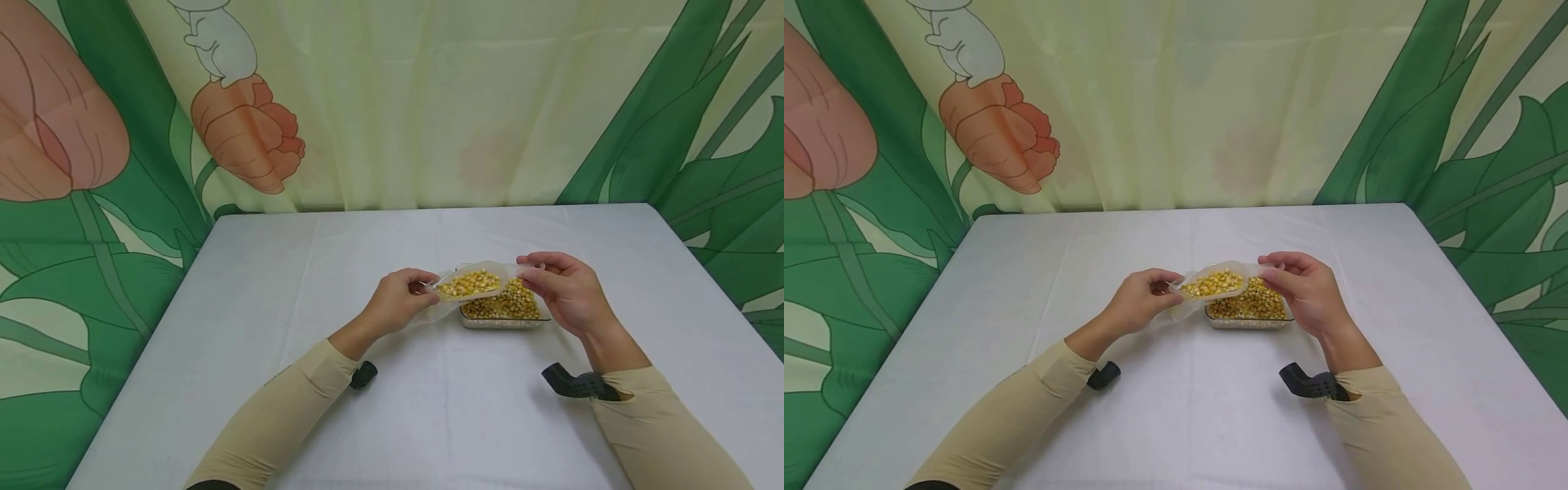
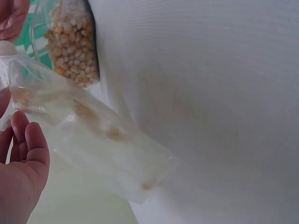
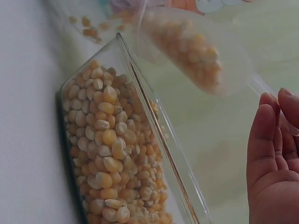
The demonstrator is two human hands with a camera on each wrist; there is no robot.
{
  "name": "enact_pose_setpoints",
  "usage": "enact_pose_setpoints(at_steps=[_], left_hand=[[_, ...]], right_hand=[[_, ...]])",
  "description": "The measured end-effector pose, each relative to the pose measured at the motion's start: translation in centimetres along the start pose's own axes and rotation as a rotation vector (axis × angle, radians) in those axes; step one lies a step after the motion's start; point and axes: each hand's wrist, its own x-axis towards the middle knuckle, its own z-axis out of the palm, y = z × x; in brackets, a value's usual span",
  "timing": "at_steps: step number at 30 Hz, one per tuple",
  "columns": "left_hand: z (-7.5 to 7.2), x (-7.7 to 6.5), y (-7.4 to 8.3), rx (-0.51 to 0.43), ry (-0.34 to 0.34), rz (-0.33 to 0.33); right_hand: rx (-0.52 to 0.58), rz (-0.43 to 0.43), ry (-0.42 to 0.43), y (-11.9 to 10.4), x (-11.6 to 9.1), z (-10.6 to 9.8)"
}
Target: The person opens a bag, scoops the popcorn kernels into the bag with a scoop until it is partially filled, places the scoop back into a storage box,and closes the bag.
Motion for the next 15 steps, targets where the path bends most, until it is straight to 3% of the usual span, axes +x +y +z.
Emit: enact_pose_setpoints(at_steps=[15], left_hand=[[-0.05, -0.02, 0.10, 0.006, 0.004, 0.008]], right_hand=[[-0.108, -0.004, -0.024, -0.58, 0.27, 0.74]])
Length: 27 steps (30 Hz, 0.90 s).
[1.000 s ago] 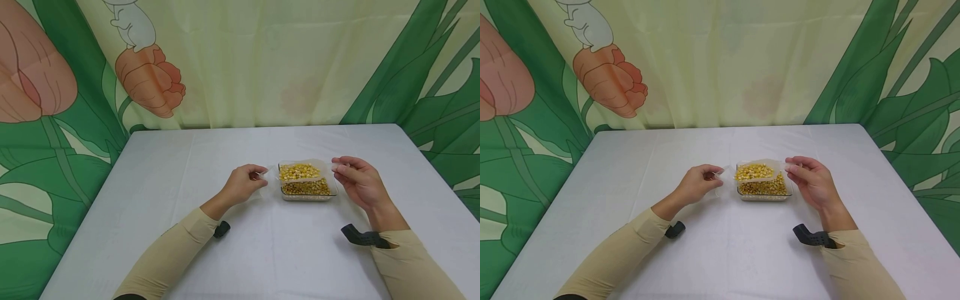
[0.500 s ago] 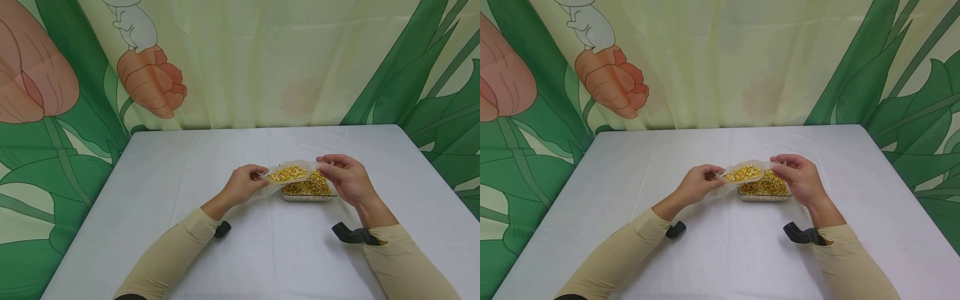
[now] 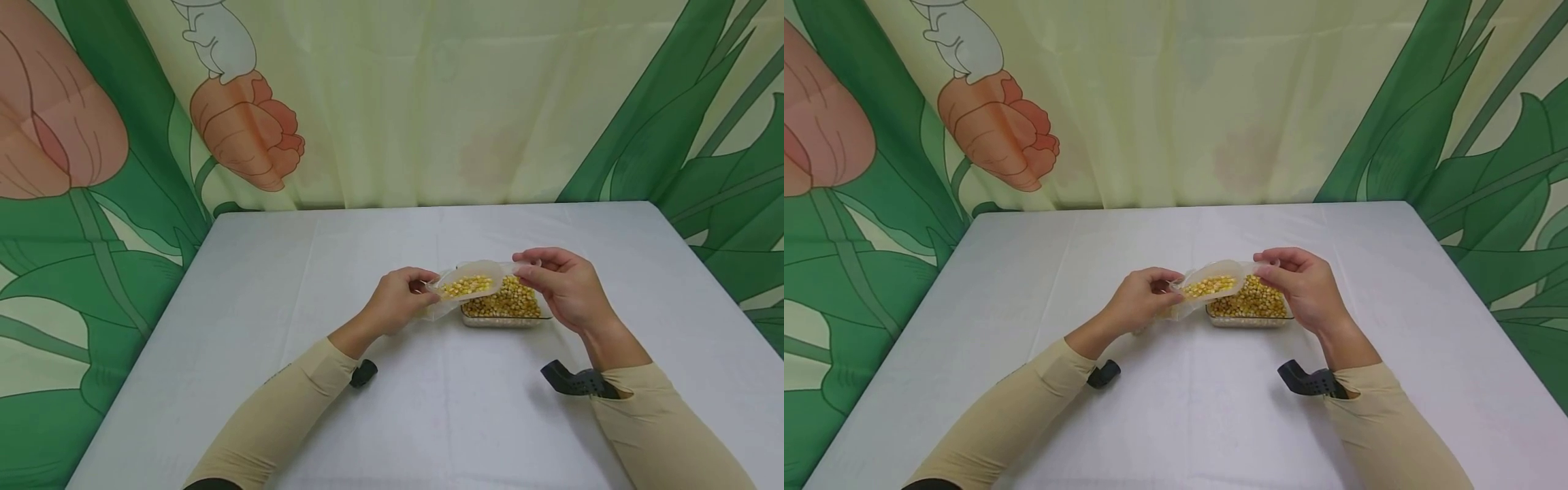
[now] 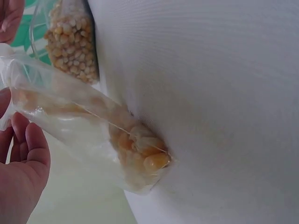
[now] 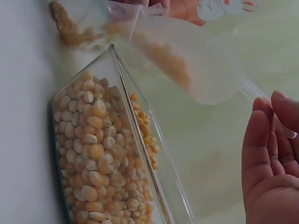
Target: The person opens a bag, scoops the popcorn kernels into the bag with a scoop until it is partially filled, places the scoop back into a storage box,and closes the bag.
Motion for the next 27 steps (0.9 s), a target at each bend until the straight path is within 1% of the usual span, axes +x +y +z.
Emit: enact_pose_setpoints(at_steps=[6, 10, 15, 21, 27], left_hand=[[-0.1, 0.1, 0.2, 0.007, 0.002, 0.002], [-0.2, 0.1, 0.3, 0.006, 0.001, 0.000], [-0.2, 0.0, 0.4, 0.003, 0.003, 0.001], [-0.2, -0.1, 0.4, -0.004, -0.004, -0.010], [0.0, -0.2, 0.2, 0.000, -0.001, -0.013]], right_hand=[[-0.129, 0.001, 0.014, -0.6, 0.1, 0.2], [-0.166, -0.007, 0.012, -0.8, 0.1, 0.3], [-0.183, -0.022, 0.005, -1.1, 0.1, 0.4], [-0.208, -0.015, 0.030, -1.4, -0.1, 0.4], [-0.144, -0.022, 0.057, -1.7, -0.6, -0.8]])
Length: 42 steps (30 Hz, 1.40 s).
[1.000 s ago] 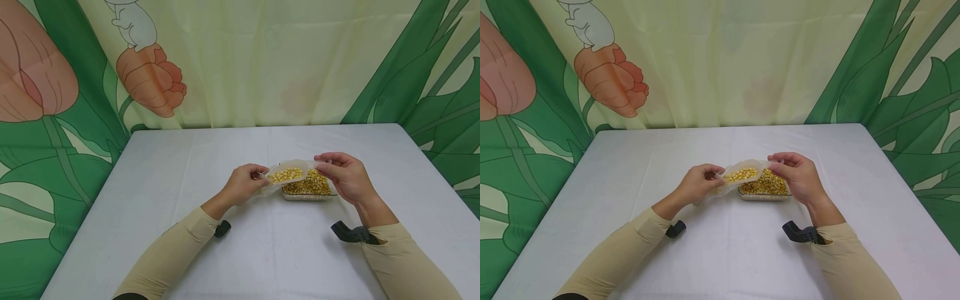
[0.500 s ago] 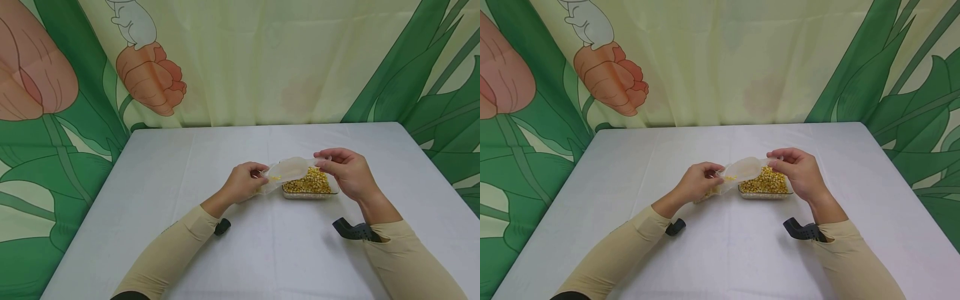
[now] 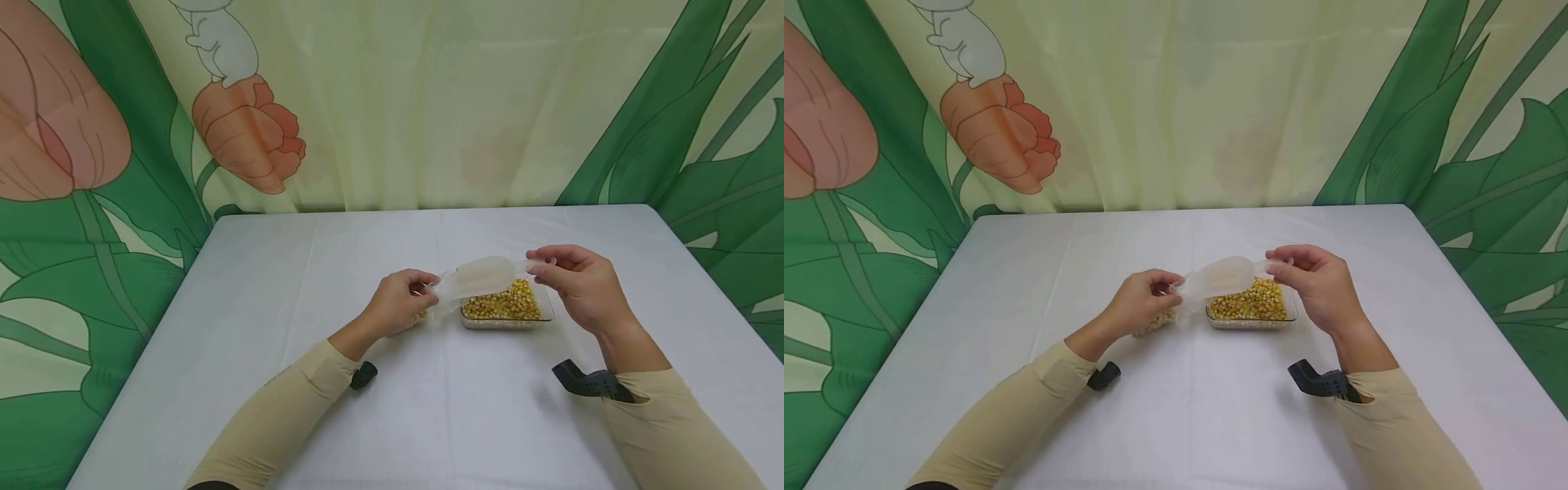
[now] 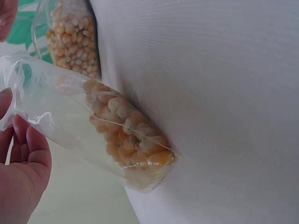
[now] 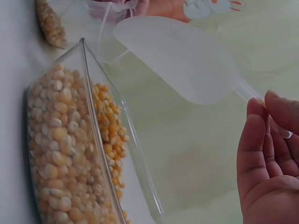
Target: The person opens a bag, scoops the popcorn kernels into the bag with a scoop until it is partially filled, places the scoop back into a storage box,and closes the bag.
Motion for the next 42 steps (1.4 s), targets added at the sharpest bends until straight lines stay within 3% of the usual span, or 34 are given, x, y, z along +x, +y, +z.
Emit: enact_pose_setpoints(at_steps=[5, 8, 11, 17, 24, 33, 42], left_hand=[[0.1, 0.0, -0.1, 0.027, 0.005, 0.000], [0.1, 0.1, -0.1, 0.032, 0.007, 0.000], [0.0, 0.1, -0.2, 0.030, 0.007, 0.003], [0.1, 0.0, -0.1, 0.025, 0.002, 0.013], [0.1, 0.0, 0.0, 0.030, 0.004, 0.016], [0.1, -0.1, -0.1, 0.018, 0.003, 0.010], [0.2, 0.0, 0.0, 0.021, 0.000, 0.013]], right_hand=[[0.054, -0.021, 0.049, -0.5, -0.3, -2.2], [0.027, -0.013, 0.087, -0.7, -0.6, -3.5], [-0.099, 0.030, 0.131, -0.8, -0.9, -4.8], [-0.530, 0.118, 0.197, -1.0, -1.7, -6.6], [-0.708, 0.118, 0.206, -1.2, -1.9, -6.9], [-0.760, 0.134, 0.194, -1.0, -1.6, -6.1], [-0.680, 0.158, 0.177, 0.6, -1.3, -5.9]])
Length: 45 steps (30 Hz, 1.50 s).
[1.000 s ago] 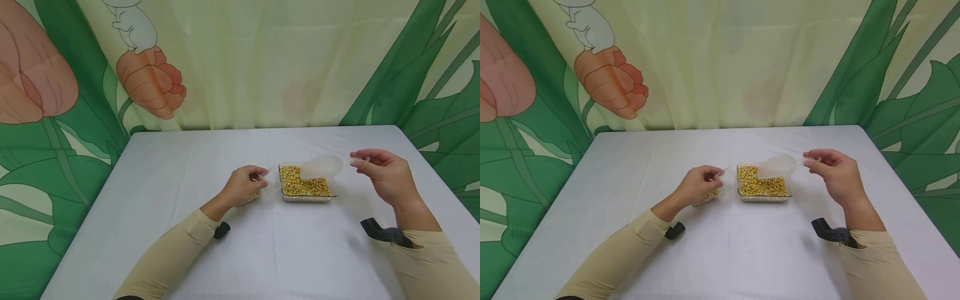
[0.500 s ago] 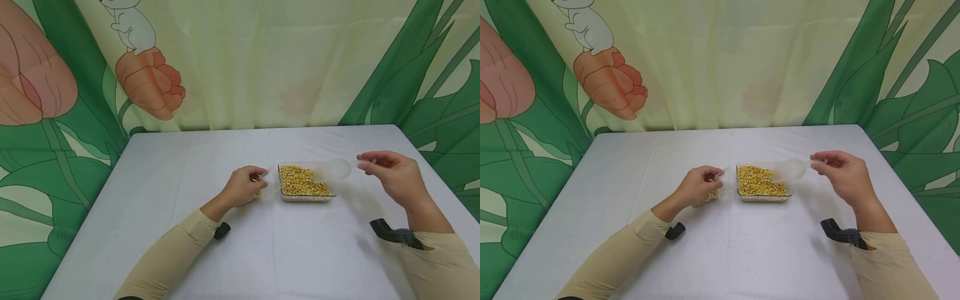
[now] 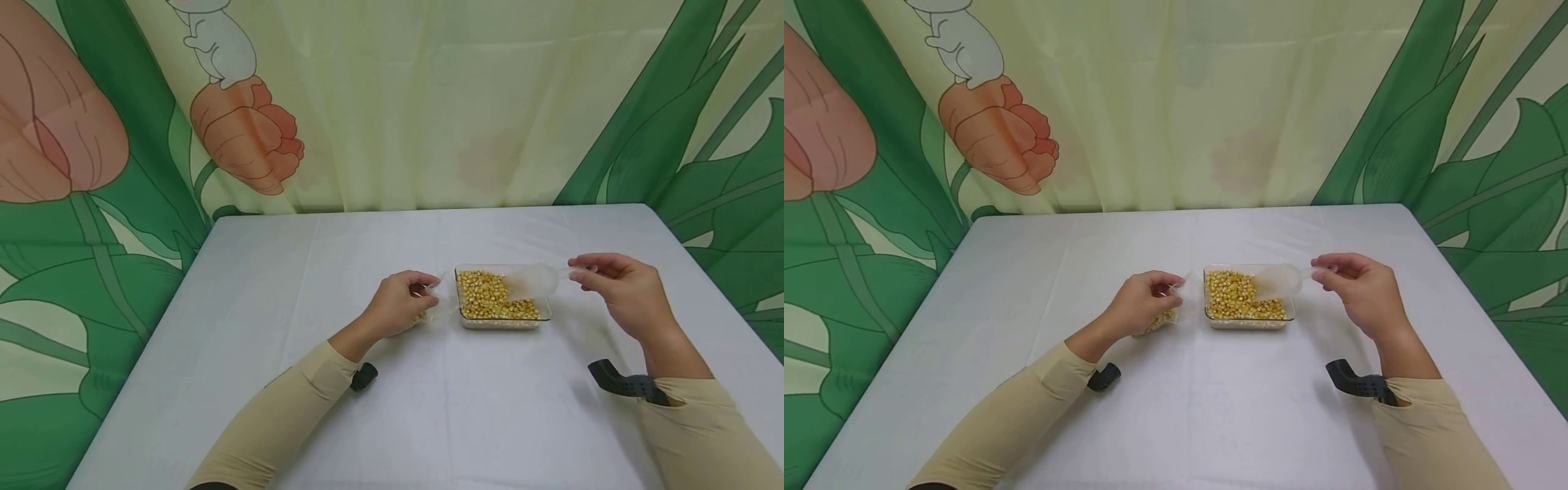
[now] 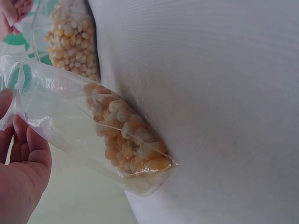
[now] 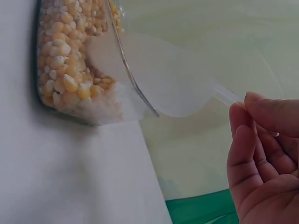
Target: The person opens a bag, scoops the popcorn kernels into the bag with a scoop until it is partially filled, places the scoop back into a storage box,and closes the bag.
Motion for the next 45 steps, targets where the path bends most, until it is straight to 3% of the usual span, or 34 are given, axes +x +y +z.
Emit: enact_pose_setpoints(at_steps=[8, 15, 17, 28, 41, 45], left_hand=[[0.0, 0.0, 0.0, -0.003, -0.002, 0.007], [0.0, -0.1, 0.0, 0.003, -0.008, -0.001], [0.0, -0.1, 0.0, 0.005, -0.010, -0.005], [-0.1, -0.1, 0.0, 0.004, -0.018, -0.001], [0.1, 0.0, -0.1, -0.006, -0.016, -0.006], [0.1, 0.0, -0.1, 0.001, -0.018, -0.010]], right_hand=[[0.118, 0.036, -0.036, 0.9, 0.3, 1.1], [0.534, 0.073, -0.089, 1.8, 0.6, 1.9], [0.593, 0.081, -0.097, 2.1, 0.6, 2.2], [0.633, 0.094, -0.117, 3.1, 0.6, 4.0], [0.670, 0.092, -0.110, 2.7, 0.5, 4.6], [0.784, 0.099, -0.135, 2.8, 0.4, 4.7]])
